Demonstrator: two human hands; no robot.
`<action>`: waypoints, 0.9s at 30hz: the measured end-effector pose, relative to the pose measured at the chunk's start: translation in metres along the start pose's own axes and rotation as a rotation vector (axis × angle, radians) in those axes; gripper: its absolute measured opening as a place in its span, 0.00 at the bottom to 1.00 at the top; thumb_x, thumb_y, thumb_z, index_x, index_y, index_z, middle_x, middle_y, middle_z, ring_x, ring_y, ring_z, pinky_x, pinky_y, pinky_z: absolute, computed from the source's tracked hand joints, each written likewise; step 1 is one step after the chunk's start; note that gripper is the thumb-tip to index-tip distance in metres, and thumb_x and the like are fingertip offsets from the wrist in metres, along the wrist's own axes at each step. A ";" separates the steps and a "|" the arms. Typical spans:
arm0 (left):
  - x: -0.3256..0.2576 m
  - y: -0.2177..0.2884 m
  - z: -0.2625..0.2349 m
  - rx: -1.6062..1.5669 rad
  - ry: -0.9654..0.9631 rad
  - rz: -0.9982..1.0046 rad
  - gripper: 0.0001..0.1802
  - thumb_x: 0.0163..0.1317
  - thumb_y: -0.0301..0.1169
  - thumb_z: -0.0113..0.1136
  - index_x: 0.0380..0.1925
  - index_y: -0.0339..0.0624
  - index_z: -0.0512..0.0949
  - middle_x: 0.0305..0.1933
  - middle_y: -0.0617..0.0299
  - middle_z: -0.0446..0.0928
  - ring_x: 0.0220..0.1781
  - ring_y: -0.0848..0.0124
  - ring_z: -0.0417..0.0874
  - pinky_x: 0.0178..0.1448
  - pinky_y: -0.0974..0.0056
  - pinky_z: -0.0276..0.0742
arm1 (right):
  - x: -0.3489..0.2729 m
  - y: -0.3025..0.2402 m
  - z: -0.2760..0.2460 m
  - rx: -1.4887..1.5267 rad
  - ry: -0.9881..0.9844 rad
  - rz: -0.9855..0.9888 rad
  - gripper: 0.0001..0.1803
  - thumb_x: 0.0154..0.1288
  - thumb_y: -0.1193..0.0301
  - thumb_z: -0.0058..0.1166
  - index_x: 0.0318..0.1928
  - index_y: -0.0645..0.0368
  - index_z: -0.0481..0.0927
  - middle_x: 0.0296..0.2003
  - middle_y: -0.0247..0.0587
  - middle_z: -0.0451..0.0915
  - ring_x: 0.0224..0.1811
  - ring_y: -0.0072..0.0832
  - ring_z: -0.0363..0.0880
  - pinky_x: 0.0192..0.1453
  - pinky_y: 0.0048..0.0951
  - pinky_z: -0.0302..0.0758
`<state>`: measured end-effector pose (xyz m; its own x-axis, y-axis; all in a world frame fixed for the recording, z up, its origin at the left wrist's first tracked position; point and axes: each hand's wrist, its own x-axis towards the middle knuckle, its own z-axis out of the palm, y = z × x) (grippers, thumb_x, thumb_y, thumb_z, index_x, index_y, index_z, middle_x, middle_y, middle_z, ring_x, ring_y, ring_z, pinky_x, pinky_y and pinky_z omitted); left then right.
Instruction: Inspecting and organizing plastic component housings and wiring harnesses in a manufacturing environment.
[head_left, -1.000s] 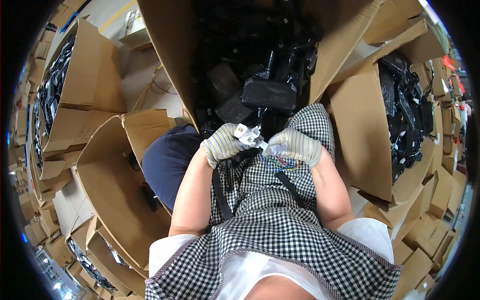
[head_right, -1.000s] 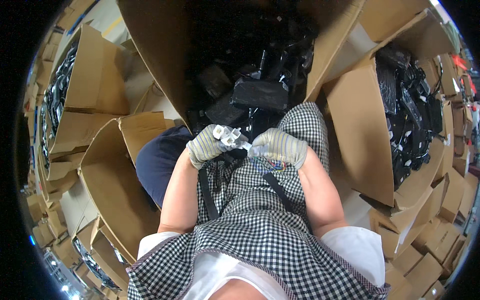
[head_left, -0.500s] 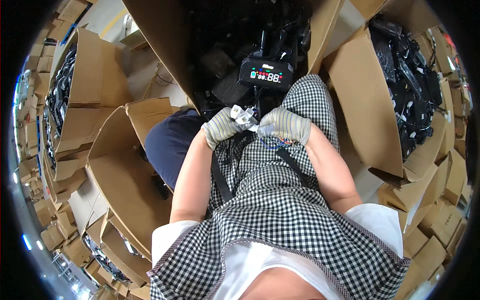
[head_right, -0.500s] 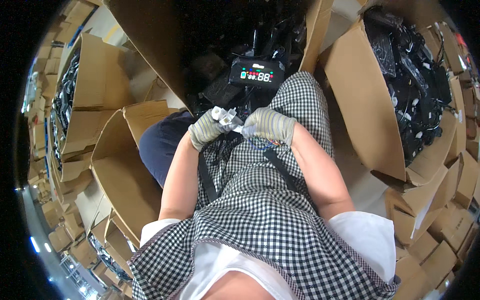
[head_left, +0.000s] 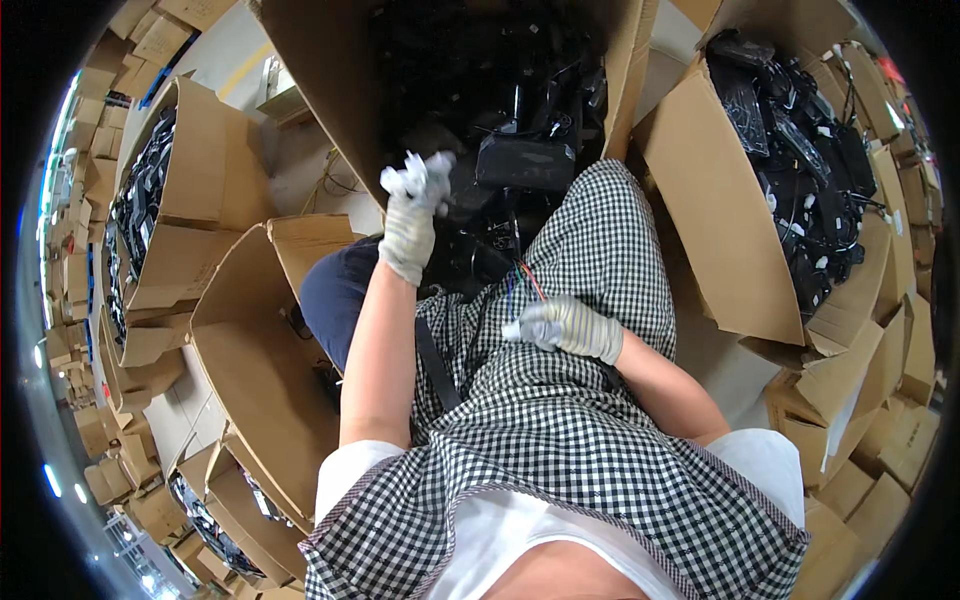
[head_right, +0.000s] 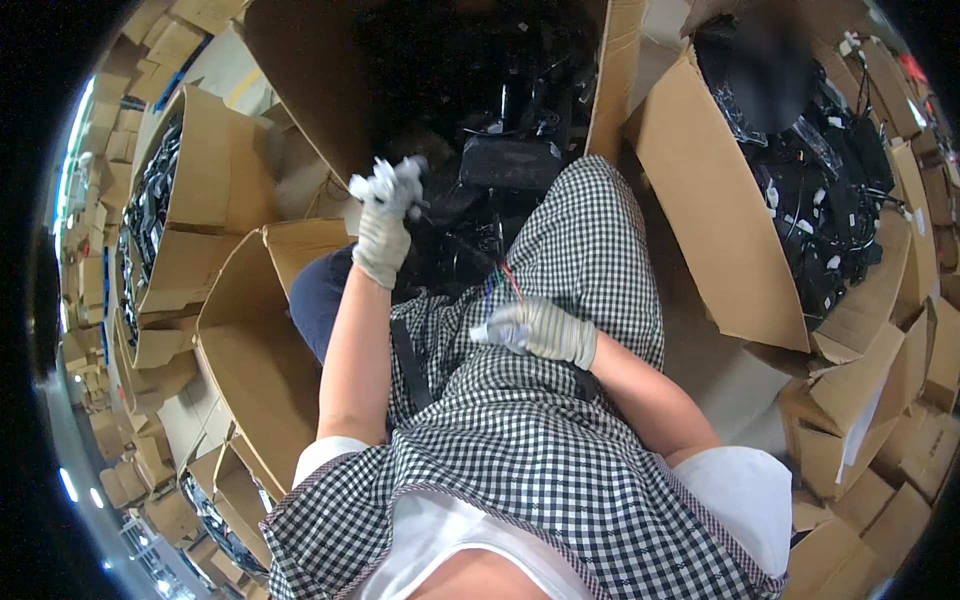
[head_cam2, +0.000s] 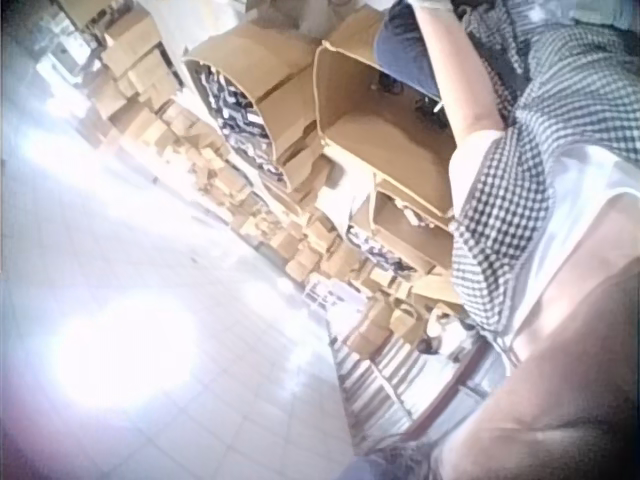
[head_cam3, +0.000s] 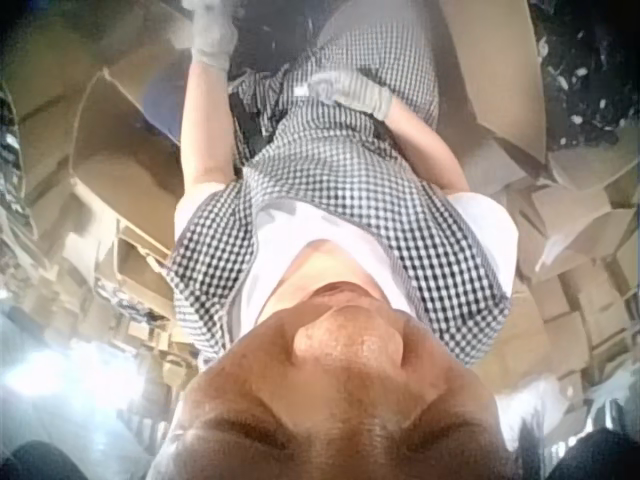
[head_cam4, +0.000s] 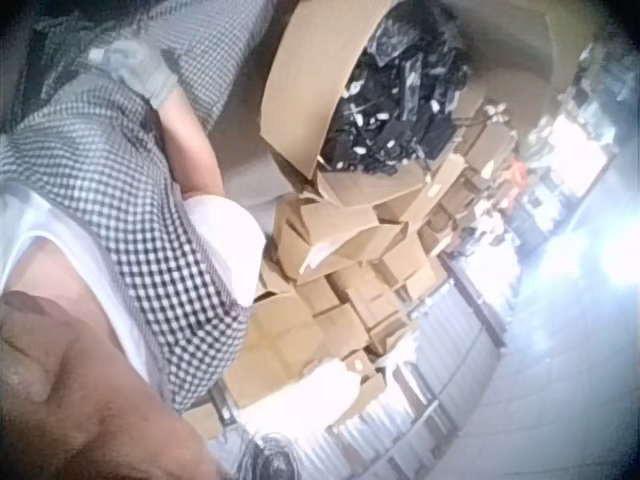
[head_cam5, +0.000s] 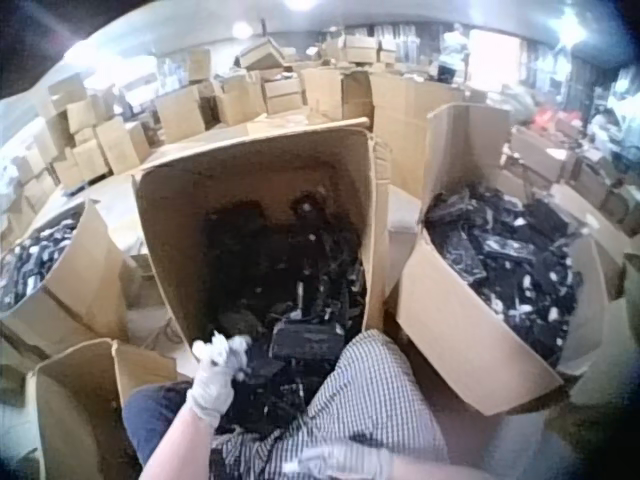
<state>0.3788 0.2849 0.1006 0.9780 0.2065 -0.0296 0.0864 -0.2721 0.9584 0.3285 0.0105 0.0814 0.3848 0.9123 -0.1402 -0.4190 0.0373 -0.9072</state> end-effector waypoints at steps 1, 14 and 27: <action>0.001 0.018 0.004 -0.284 0.099 0.169 0.18 0.64 0.41 0.55 0.49 0.41 0.76 0.32 0.67 0.71 0.35 0.79 0.70 0.36 0.74 0.64 | -0.001 -0.002 0.001 -0.147 -0.044 0.108 0.26 0.63 0.51 0.54 0.45 0.63 0.81 0.21 0.26 0.73 0.18 0.12 0.64 0.22 0.15 0.63; -0.080 0.212 -0.186 -0.690 0.772 0.768 0.08 0.55 0.36 0.61 0.31 0.45 0.78 0.28 0.66 0.76 0.34 0.72 0.76 0.50 0.61 0.67 | 0.007 0.002 -0.006 0.036 -0.041 0.031 0.26 0.63 0.49 0.54 0.37 0.64 0.81 0.13 0.26 0.66 0.13 0.14 0.60 0.20 0.16 0.59; -0.322 -0.007 -0.306 0.393 1.351 0.289 0.12 0.68 0.39 0.47 0.38 0.43 0.73 0.38 0.63 0.72 0.41 0.74 0.73 0.49 0.67 0.69 | 0.046 -0.020 -0.007 0.090 0.354 0.050 0.21 0.65 0.54 0.54 0.38 0.63 0.79 0.26 0.33 0.79 0.24 0.15 0.74 0.29 0.15 0.71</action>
<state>0.0057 0.5077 0.1903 0.0635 0.7576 0.6497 0.1836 -0.6488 0.7385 0.3603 0.0488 0.0902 0.6158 0.7171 -0.3264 -0.5094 0.0463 -0.8593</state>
